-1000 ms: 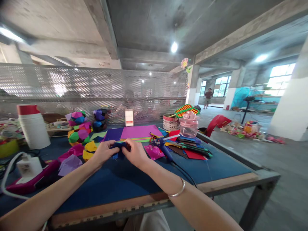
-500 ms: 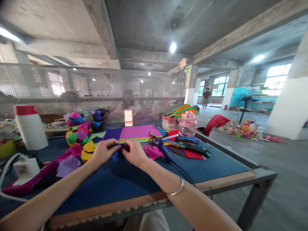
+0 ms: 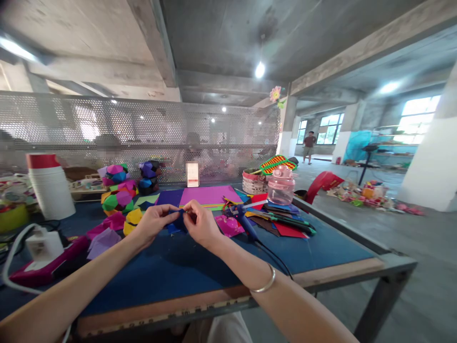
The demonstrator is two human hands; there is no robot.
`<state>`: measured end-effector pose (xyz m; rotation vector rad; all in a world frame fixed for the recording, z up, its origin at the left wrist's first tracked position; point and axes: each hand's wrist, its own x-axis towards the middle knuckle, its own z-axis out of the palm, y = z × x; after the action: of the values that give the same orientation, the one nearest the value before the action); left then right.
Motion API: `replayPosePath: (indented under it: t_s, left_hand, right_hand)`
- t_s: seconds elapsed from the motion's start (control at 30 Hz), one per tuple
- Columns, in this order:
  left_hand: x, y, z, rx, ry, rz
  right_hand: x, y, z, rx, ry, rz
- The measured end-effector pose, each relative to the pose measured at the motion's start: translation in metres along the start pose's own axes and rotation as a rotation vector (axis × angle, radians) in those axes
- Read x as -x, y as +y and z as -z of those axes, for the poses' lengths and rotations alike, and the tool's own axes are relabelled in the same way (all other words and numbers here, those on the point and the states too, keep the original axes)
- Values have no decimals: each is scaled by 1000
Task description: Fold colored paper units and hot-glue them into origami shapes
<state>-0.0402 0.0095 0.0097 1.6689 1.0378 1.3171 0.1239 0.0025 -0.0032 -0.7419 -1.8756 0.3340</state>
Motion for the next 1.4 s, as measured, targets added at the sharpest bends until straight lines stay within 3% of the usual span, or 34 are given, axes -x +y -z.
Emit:
replayPosePath:
  t_s: [0.4, 0.6, 0.8, 0.93, 1.1, 1.23, 1.4]
  left_hand:
    - [5, 8, 2, 184, -96, 221]
    - [3, 4, 3, 162, -85, 216]
    - [3, 6, 4, 147, -48, 298]
    - [1, 4, 5, 22, 7, 198]
    - [-1, -1, 4, -106, 12, 23]
    - [-1, -2, 3, -176, 15, -32]
    - [-1, -2, 1, -231, 7, -68]
  right_hand:
    - [-4, 1, 8, 36, -71, 119]
    - [-6, -5, 17, 175, -194, 170]
    - [-6, -15, 25, 280, -271, 220]
    - [-4, -17, 27, 221, -271, 183]
    - [-5, -2, 15, 46, -164, -14]
    - [-6, 8, 11, -94, -158, -144]
    - [-8, 6, 13, -134, -131, -186]
